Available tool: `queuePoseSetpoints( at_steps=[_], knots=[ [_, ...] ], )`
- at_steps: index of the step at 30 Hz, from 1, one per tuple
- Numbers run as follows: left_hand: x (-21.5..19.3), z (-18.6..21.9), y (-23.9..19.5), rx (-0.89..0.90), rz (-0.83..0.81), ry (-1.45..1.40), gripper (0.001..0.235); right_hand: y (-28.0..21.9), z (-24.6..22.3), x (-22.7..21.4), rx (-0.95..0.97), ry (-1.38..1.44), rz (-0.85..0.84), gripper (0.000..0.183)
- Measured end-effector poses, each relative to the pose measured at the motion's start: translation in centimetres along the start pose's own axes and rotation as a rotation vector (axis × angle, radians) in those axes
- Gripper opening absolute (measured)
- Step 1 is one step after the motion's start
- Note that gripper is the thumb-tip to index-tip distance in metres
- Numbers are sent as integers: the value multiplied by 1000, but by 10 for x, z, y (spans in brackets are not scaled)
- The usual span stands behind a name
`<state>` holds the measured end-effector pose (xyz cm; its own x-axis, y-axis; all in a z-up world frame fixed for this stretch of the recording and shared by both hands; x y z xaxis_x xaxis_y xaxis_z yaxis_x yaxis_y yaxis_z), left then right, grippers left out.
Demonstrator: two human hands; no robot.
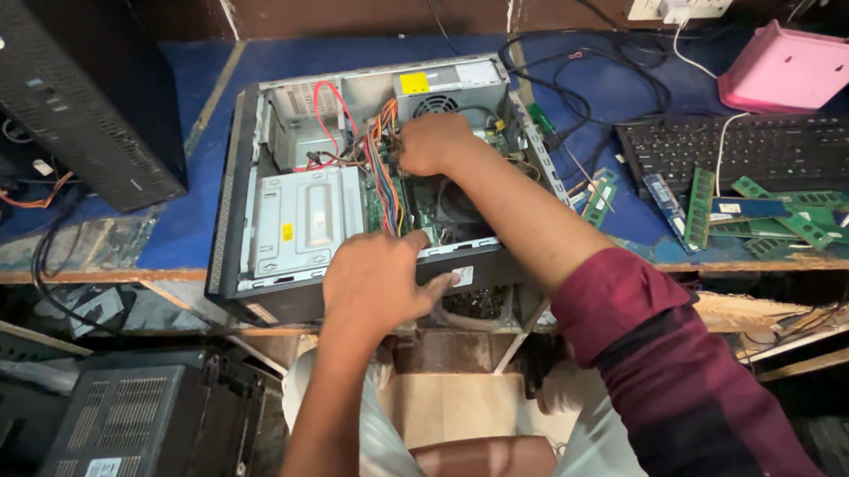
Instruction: The person uses a screwdriver to loosen screws on a computer motherboard, removes a RAM stick, and then installs a new RAM stick into the slot. The person then tightens the screws to secure the new RAM stick.
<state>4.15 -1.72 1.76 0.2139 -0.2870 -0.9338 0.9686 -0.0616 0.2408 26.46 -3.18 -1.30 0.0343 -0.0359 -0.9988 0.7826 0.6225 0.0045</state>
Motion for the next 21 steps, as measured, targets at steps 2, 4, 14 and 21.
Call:
queuePoseSetpoints(
  at_steps=[2,4,14,21],
  knots=[
    [1,0,0,-22,-12,12,52,-2,-3,5,13,34,-93,42],
    [0,0,1,-20,0,-8,50,-3,-8,8,13,37,-128,47],
    [8,-5,4,-54,-72,54,50,-1,32,-44,155,348,315,42],
    [5,-1,3,-58,-70,122,54,-80,170,-94,-56,908,947,22]
  ],
)
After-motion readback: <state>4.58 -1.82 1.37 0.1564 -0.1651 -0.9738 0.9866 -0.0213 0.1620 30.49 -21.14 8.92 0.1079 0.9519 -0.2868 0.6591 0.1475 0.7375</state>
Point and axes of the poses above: each hand's wrist, its own y-axis towards the middle knuckle, its own x-axis out of the palm, z = x × y, the point moved 7 cm from there along y, towards the middle knuckle, and after that the axes turned 3 degrees about -y, right-handed, at the moved point
